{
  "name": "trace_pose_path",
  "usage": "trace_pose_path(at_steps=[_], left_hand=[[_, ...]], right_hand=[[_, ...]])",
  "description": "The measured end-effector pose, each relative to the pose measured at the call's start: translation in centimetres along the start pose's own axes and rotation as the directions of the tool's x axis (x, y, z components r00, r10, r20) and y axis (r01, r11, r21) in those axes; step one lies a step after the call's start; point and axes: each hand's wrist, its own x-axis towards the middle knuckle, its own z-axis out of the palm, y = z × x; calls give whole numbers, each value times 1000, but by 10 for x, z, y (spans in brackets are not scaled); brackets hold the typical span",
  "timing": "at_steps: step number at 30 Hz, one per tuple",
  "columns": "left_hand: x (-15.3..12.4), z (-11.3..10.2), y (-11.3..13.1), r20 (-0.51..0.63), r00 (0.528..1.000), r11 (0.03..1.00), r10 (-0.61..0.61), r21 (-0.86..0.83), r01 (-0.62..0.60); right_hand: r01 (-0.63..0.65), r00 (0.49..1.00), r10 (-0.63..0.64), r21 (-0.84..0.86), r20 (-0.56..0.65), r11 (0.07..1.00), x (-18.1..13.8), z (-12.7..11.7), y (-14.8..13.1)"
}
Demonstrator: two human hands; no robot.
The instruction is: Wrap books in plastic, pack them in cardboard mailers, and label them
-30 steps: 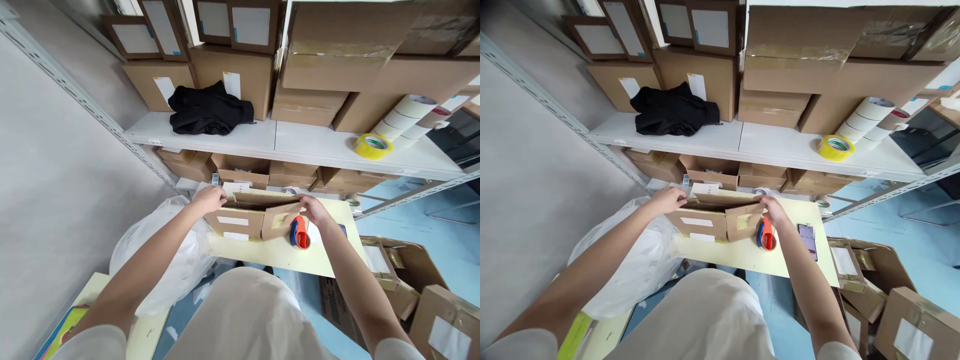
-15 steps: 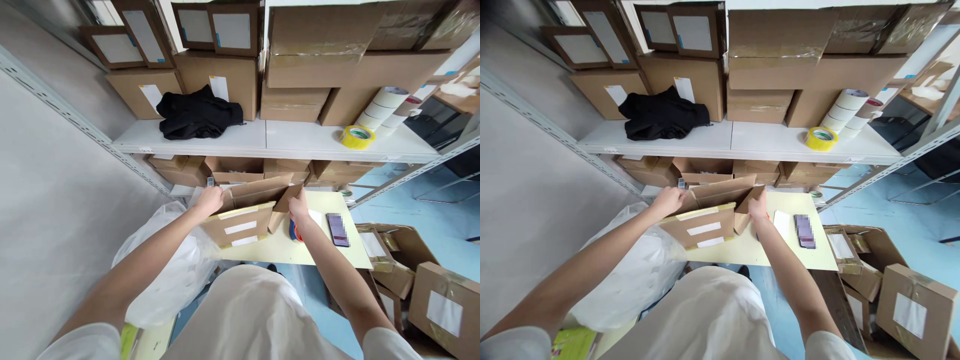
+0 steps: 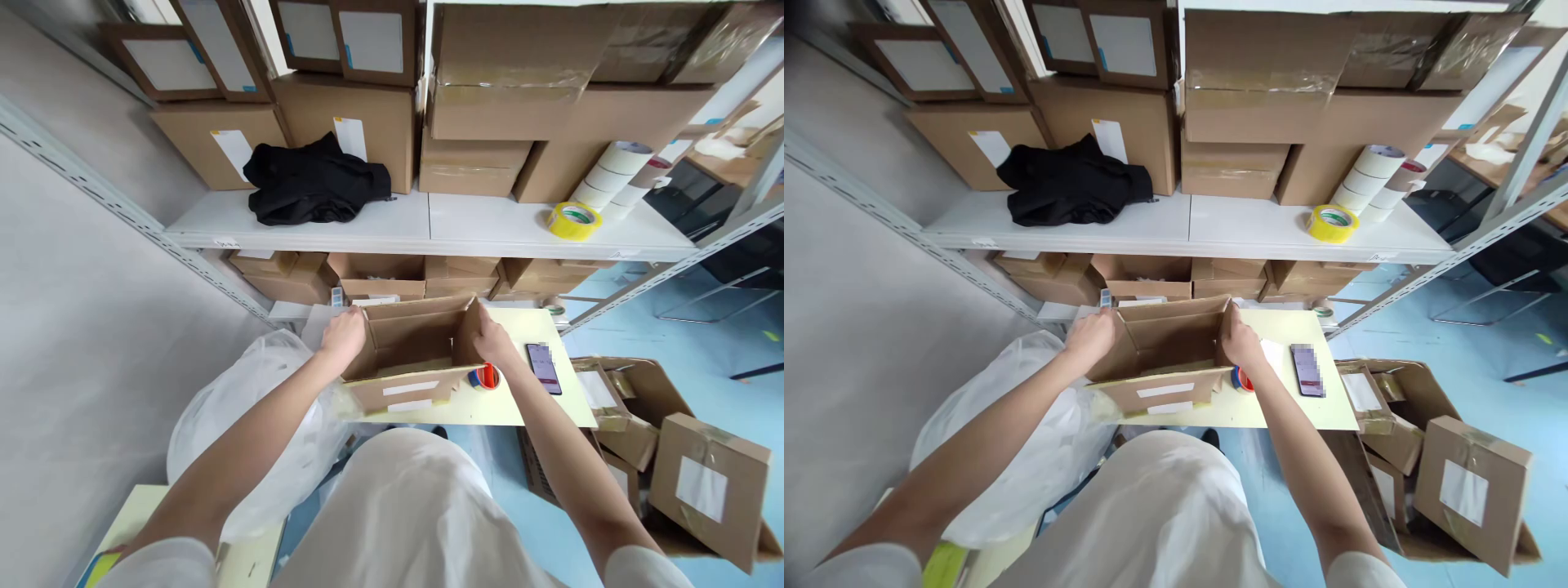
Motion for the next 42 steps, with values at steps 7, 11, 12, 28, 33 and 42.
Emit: trace_pose_path(at_steps=[7, 11, 12, 28, 33, 42], left_hand=[[-5, 44, -19, 72, 995, 997, -74, -15, 75], [-9, 53, -15, 13, 993, 989, -119, -85, 119], [-10, 53, -15, 22, 992, 985, -127, -113, 129], [-32, 93, -23, 250, 934, 846, 256, -526, -91], [-36, 79, -57, 222, 894, 669, 389, -736, -109], [-57, 104, -68, 47, 880, 696, 473, -631, -341]], right_hand=[[4, 998, 1, -88, 61, 996, -21, 45, 12], [-16, 998, 21, -98, 56, 995, -31, 50, 11], [-13, 998, 17, -63, 61, 998, -32, 50, 10], [103, 975, -118, 90, 186, 991, -30, 54, -12], [246, 866, -324, 239, 382, 939, -31, 45, 10], [209, 783, -483, 566, 392, 798, -38, 45, 64]])
